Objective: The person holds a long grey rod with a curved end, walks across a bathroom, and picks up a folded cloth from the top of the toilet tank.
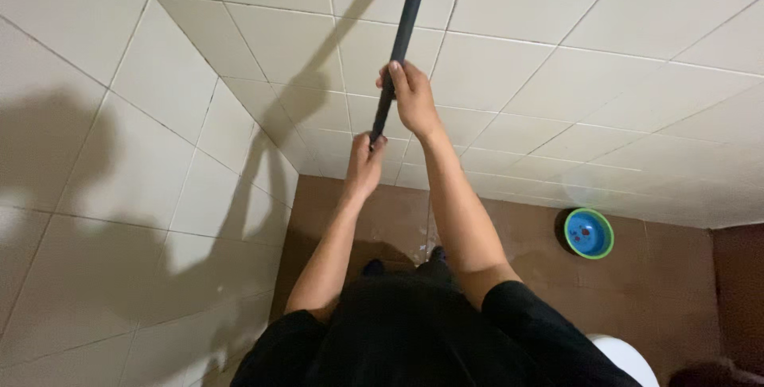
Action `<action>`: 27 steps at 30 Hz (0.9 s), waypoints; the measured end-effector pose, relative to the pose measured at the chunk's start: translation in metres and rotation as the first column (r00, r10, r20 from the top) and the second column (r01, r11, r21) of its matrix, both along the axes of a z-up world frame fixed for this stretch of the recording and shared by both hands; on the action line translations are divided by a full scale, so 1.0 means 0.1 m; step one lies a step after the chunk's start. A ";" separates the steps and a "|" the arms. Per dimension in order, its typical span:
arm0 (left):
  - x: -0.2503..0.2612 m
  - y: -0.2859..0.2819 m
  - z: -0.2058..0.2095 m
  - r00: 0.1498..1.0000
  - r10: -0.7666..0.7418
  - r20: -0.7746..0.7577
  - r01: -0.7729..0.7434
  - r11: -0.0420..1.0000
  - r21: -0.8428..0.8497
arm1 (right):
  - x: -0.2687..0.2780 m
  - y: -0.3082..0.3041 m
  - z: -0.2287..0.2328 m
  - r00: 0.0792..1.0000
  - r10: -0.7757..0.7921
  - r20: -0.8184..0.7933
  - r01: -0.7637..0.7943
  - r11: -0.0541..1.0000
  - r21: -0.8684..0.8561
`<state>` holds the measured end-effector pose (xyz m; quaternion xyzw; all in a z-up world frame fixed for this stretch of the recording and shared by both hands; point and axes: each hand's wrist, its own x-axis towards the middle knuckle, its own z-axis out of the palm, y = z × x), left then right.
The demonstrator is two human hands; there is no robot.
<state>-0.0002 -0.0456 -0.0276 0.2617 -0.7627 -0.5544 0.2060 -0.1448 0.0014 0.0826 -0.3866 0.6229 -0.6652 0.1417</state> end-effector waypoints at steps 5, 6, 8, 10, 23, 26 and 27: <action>0.23 -0.19 0.37 0.984 0.130 -0.121 -0.124 0.991 0.052 | 0.12 -0.24 0.35 0.999 0.028 0.042 -0.027 0.999 -0.023; 0.25 -0.22 0.39 0.983 0.138 -0.124 -0.132 0.990 0.054 | 0.13 -0.28 0.36 0.998 0.037 0.057 -0.035 0.999 -0.032; 0.29 -0.26 0.39 0.986 0.111 -0.126 -0.110 0.994 0.021 | 0.15 -0.31 0.29 0.998 0.037 0.045 -0.037 0.999 -0.015; 0.31 -0.21 0.29 0.993 0.112 -0.026 -0.110 0.992 0.064 | 0.14 -0.33 0.14 0.999 0.038 0.033 -0.038 0.999 0.002; 0.27 0.32 -1.50 0.916 -0.145 0.374 0.056 0.970 0.238 | 0.19 0.10 -1.33 0.999 -0.031 0.030 0.020 0.955 0.297; 0.37 0.45 -1.65 0.867 -0.228 0.444 0.112 0.956 0.272 | 0.21 0.17 -1.60 0.999 -0.002 0.039 -0.010 0.951 0.310; 0.41 0.47 -1.72 0.865 -0.230 0.446 0.113 0.955 0.274 | 0.22 0.20 -1.67 0.998 0.017 0.055 -0.034 0.947 0.321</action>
